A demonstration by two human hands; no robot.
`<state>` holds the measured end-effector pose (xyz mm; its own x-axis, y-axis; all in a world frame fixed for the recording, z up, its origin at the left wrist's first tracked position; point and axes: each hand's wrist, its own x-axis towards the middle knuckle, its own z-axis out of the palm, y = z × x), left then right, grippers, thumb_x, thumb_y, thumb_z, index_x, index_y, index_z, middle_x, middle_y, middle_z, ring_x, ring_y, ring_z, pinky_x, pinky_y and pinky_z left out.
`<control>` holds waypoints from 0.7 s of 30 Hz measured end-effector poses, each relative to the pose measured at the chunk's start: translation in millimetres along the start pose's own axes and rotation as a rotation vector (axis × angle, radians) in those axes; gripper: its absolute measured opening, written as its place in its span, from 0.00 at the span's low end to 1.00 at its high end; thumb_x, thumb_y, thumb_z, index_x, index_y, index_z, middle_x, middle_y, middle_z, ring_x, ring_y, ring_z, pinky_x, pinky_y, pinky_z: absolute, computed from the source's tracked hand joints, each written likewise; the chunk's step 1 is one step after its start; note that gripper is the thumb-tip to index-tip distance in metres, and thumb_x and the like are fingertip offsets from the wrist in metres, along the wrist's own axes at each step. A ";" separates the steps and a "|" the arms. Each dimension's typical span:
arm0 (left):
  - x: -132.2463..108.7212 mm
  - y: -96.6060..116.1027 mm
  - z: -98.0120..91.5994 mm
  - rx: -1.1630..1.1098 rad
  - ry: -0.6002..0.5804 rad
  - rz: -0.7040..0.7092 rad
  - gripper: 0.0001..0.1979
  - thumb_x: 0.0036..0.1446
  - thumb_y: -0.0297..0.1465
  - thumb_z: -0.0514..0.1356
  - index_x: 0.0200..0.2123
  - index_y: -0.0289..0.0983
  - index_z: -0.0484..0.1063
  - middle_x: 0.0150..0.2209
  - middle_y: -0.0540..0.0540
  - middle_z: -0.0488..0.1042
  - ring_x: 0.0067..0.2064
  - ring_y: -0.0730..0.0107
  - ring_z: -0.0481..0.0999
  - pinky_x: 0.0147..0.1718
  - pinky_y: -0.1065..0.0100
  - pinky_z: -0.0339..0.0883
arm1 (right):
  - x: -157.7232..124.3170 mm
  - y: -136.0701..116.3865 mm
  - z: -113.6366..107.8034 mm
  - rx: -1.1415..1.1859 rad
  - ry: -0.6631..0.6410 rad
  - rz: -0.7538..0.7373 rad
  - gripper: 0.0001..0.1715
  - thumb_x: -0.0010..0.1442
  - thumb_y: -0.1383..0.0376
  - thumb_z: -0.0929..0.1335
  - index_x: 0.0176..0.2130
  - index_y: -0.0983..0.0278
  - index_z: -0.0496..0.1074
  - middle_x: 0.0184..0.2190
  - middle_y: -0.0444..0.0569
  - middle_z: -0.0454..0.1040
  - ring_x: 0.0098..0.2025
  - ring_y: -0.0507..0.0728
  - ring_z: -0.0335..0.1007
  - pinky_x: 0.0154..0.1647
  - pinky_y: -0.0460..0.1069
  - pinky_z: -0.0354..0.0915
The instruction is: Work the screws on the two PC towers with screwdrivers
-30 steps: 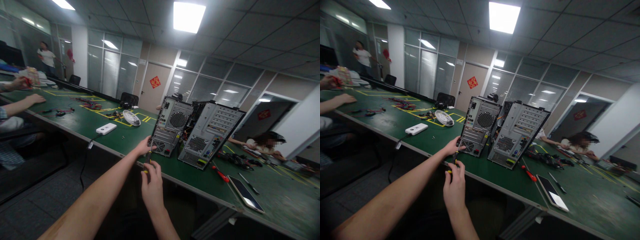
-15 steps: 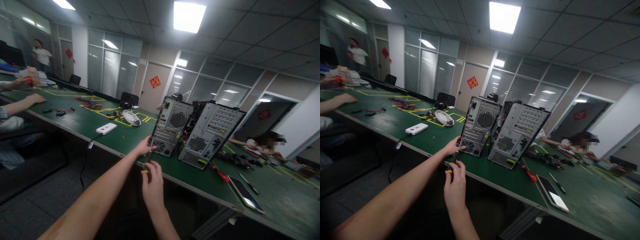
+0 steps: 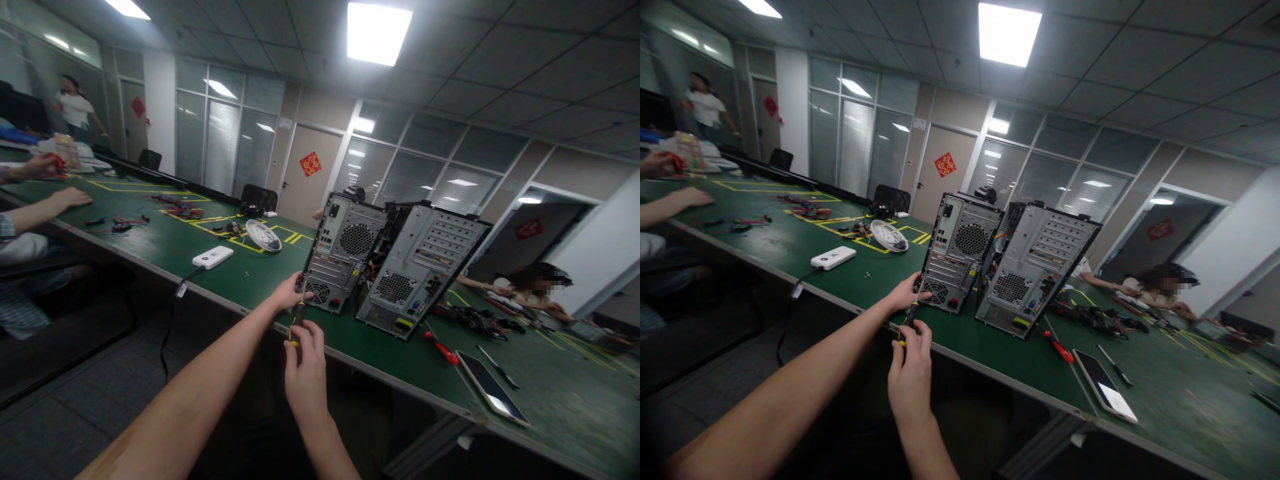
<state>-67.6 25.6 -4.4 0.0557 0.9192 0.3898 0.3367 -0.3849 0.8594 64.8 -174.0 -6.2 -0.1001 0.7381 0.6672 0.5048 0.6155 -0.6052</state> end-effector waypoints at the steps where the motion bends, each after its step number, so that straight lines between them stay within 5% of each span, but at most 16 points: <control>1: -0.3 0.5 -0.2 -0.002 0.000 0.000 0.43 0.51 0.37 0.73 0.68 0.34 0.63 0.61 0.33 0.76 0.59 0.51 0.78 0.62 0.54 0.69 | -0.1 -0.1 -0.2 -0.008 -0.010 -0.005 0.16 0.69 0.69 0.64 0.51 0.61 0.77 0.58 0.58 0.69 0.52 0.61 0.77 0.54 0.55 0.74; 21: -0.4 1.1 -0.5 0.020 0.008 -0.003 0.44 0.50 0.37 0.74 0.67 0.35 0.63 0.59 0.34 0.77 0.60 0.50 0.78 0.63 0.53 0.67 | -1.0 5.8 1.0 -0.015 -0.075 -0.011 0.23 0.68 0.72 0.63 0.56 0.58 0.80 0.62 0.57 0.66 0.48 0.58 0.77 0.56 0.56 0.73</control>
<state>-67.8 24.8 -3.4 0.0469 0.9194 0.3904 0.3551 -0.3807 0.8538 66.9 -171.0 -10.8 -0.1689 0.7504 0.6390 0.5164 0.6196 -0.5911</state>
